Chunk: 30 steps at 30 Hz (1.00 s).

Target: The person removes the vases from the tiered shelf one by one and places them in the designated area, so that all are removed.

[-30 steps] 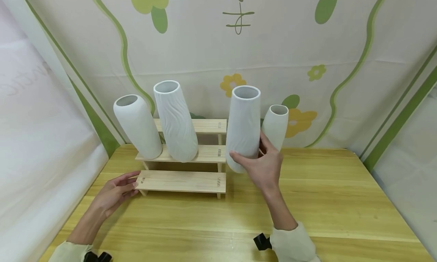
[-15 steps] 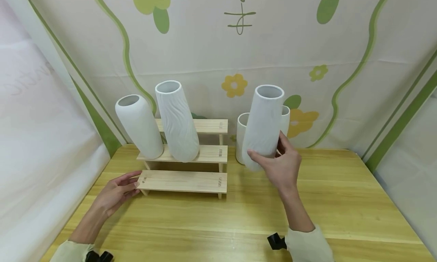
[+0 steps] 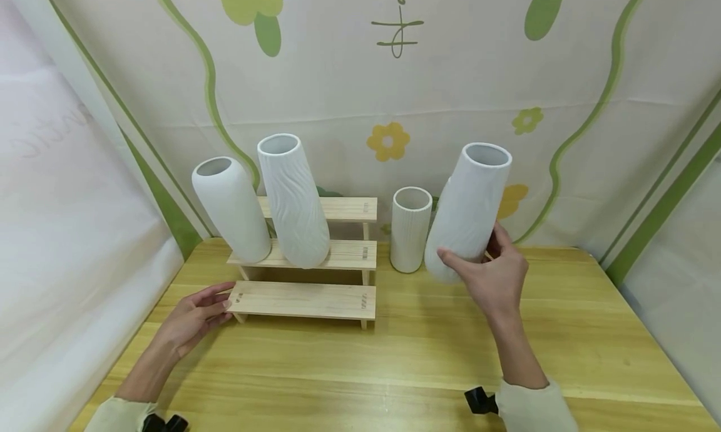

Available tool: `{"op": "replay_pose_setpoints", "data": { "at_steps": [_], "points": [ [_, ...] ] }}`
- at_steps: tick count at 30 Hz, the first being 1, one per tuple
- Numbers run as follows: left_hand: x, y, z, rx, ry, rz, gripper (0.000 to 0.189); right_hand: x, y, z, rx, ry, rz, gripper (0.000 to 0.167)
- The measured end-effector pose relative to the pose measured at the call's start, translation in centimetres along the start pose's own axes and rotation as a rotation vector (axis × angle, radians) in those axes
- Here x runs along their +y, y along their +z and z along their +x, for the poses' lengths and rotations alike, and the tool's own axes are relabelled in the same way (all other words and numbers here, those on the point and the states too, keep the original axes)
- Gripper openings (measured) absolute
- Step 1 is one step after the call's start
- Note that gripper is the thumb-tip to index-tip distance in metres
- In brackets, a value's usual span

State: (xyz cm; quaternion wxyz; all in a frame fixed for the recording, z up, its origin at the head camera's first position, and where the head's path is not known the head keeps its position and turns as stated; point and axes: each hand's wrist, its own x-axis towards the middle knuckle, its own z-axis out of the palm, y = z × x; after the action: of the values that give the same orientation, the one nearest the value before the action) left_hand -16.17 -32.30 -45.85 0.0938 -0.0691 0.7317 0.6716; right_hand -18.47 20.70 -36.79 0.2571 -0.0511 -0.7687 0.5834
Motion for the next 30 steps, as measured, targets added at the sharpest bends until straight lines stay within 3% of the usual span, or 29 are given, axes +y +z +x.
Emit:
{"op": "replay_pose_setpoints", "data": {
  "at_steps": [30],
  "points": [
    [0.0, 0.1, 0.0, 0.013, -0.022, -0.002, 0.057, 3.4, -4.2, 4.0, 0.095, 0.089, -0.067, 0.075]
  ]
}}
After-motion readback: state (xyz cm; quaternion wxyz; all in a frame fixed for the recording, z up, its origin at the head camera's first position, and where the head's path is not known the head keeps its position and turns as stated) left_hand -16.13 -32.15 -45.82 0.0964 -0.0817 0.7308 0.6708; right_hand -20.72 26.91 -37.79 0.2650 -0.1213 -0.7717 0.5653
